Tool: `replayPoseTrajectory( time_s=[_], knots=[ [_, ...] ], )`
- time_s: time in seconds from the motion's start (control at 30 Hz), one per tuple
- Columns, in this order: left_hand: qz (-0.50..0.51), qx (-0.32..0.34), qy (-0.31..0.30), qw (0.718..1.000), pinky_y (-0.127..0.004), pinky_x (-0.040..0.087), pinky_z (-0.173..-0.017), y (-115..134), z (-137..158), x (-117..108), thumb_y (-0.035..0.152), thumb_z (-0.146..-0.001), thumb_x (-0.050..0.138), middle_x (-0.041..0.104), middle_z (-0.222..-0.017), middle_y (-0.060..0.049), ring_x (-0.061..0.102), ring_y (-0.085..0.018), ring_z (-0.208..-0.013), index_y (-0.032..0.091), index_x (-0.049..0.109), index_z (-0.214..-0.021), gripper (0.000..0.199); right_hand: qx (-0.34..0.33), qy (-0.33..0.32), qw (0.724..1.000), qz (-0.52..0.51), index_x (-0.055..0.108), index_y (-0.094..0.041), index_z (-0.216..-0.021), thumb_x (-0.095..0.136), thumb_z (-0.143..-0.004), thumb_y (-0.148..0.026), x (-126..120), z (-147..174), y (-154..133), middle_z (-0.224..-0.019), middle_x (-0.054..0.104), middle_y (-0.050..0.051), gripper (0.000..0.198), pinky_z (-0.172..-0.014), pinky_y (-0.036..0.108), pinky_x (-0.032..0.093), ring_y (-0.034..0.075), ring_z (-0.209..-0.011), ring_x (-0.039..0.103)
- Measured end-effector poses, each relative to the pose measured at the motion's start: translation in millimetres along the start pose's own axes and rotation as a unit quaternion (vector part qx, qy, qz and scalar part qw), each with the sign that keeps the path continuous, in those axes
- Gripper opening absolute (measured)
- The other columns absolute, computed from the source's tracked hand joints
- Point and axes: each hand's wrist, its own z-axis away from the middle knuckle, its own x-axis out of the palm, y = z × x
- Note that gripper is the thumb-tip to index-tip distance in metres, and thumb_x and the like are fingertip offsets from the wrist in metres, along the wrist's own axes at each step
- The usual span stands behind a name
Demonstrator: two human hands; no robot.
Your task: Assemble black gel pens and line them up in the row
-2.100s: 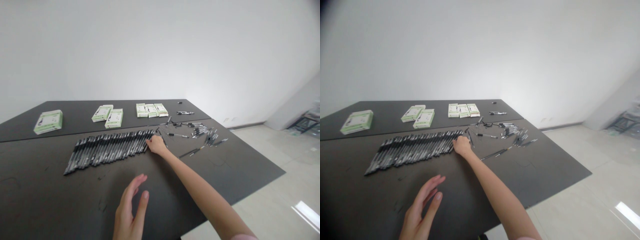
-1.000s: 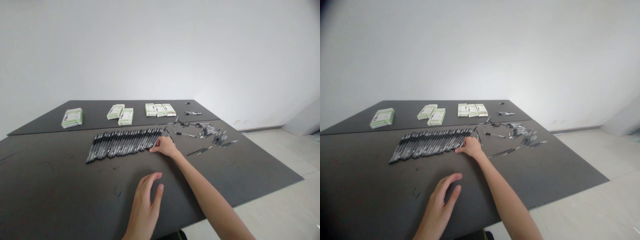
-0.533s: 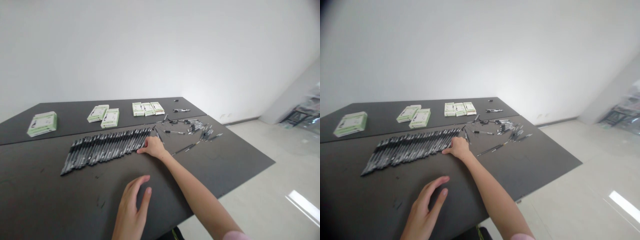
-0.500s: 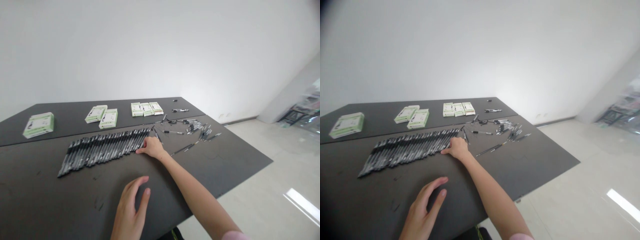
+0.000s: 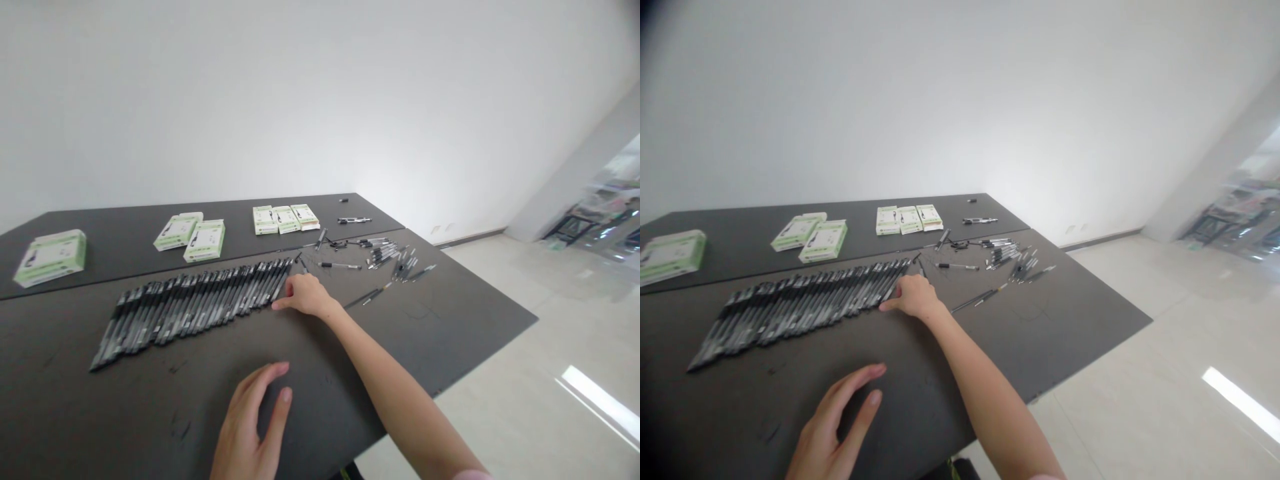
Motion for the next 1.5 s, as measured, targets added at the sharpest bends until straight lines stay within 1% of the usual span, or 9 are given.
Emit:
replayPoseTrajectory(
  time_s=[0.2, 0.33, 0.57, 0.73, 0.83, 0.97, 1.17, 1.37, 1.5],
  knots=[
    [-0.012, 0.031, 0.006, 0.999, -0.036, 0.055, -0.082, 1, 1, 0, 0.045, -0.082, 0.049, 0.068, -0.101, -0.003, 0.065, -0.019, -0.095, 0.027, 0.063, -0.101, 0.029, -0.006, 0.007, 1.0, 0.001, 0.064, -0.02, -0.075, 0.069, -0.063, -0.054, -7, 3, -4, -0.075, 0.064, 0.003, 0.036, -0.061, 0.022, 0.036, 0.016, -0.075, 0.059],
    [-0.016, 0.04, 0.009, 0.999, -0.036, 0.055, -0.082, 2, 1, 0, 0.042, -0.084, 0.048, 0.068, -0.102, -0.002, 0.065, -0.018, -0.096, 0.028, 0.062, -0.102, 0.027, 0.006, 0.031, 1.0, -0.001, 0.063, -0.019, -0.073, 0.072, -0.063, -0.05, -17, 4, -2, -0.072, 0.063, 0.001, 0.033, -0.059, 0.021, 0.034, 0.014, -0.072, 0.057],
    [-0.013, 0.031, -0.009, 0.999, -0.038, 0.051, -0.09, -6, 5, 5, 0.041, -0.085, 0.048, 0.064, -0.109, -0.001, 0.06, -0.018, -0.103, 0.03, 0.058, -0.107, 0.027, 0.068, 0.112, 0.991, -0.007, 0.06, -0.017, -0.071, 0.066, -0.069, -0.05, -51, 5, 29, -0.07, 0.061, 0.0, 0.033, -0.058, 0.02, 0.031, 0.011, -0.069, 0.054],
    [-0.013, 0.031, -0.01, 0.999, -0.039, 0.05, -0.091, -8, 6, 6, 0.04, -0.085, 0.048, 0.063, -0.109, -0.002, 0.06, -0.019, -0.104, 0.03, 0.058, -0.108, 0.026, 0.123, 0.143, 0.982, 0.01, 0.062, -0.016, -0.076, 0.064, -0.071, -0.052, -62, 7, 49, -0.075, 0.063, 0.004, 0.036, -0.06, 0.022, 0.033, 0.014, -0.073, 0.056],
    [-0.01, 0.041, -0.003, 0.999, -0.038, 0.051, -0.089, -6, 5, 5, 0.04, -0.084, 0.049, 0.064, -0.108, -0.003, 0.06, -0.019, -0.103, 0.028, 0.059, -0.107, 0.027, 0.135, 0.123, 0.983, 0.017, 0.063, -0.016, -0.078, 0.065, -0.07, -0.053, -60, 8, 56, -0.072, 0.063, 0.004, 0.038, -0.061, 0.022, 0.035, 0.014, -0.07, 0.057],
    [-0.012, 0.039, -0.001, 0.999, -0.037, 0.052, -0.088, -5, 5, 4, 0.041, -0.084, 0.049, 0.065, -0.107, -0.003, 0.061, -0.019, -0.101, 0.029, 0.06, -0.105, 0.026, 0.13, 0.067, 0.989, 0.026, 0.064, -0.015, -0.078, 0.067, -0.068, -0.051, -52, 7, 56, -0.073, 0.064, 0.004, 0.037, -0.065, 0.024, 0.041, 0.013, -0.069, 0.058],
    [-0.028, 0.056, 0.013, 0.998, -0.036, 0.054, -0.084, -2, 3, 2, 0.04, -0.084, 0.049, 0.067, -0.103, -0.002, 0.063, -0.019, -0.097, 0.028, 0.062, -0.102, 0.025, 0.136, 0.004, 0.989, 0.06, 0.062, -0.012, -0.088, 0.061, -0.079, -0.046, -38, 6, 48, -0.089, 0.062, 0.005, 0.035, -0.077, 0.033, 0.047, 0.015, -0.084, 0.059],
    [-0.049, 0.078, 0.02, 0.996, -0.035, 0.056, -0.081, 5, 1, -1, 0.038, -0.084, 0.049, 0.069, -0.099, -0.001, 0.065, -0.018, -0.094, 0.029, 0.063, -0.1, 0.024, 0.141, -0.027, 0.986, 0.081, 0.06, -0.012, -0.096, 0.057, -0.084, -0.041, -36, 6, 44, -0.096, 0.061, 0.006, 0.031, -0.08, 0.036, 0.048, 0.016, -0.09, 0.058],
    [-0.057, 0.081, 0.016, 0.995, -0.035, 0.056, -0.081, 6, 0, -2, 0.039, -0.085, 0.048, 0.069, -0.099, -0.001, 0.065, -0.018, -0.094, 0.028, 0.064, -0.1, 0.024, 0.147, -0.029, 0.984, 0.092, 0.059, -0.012, -0.098, 0.056, -0.085, -0.04, -37, 7, 41, -0.098, 0.06, 0.006, 0.031, -0.08, 0.036, 0.048, 0.016, -0.091, 0.058]
  ],
)
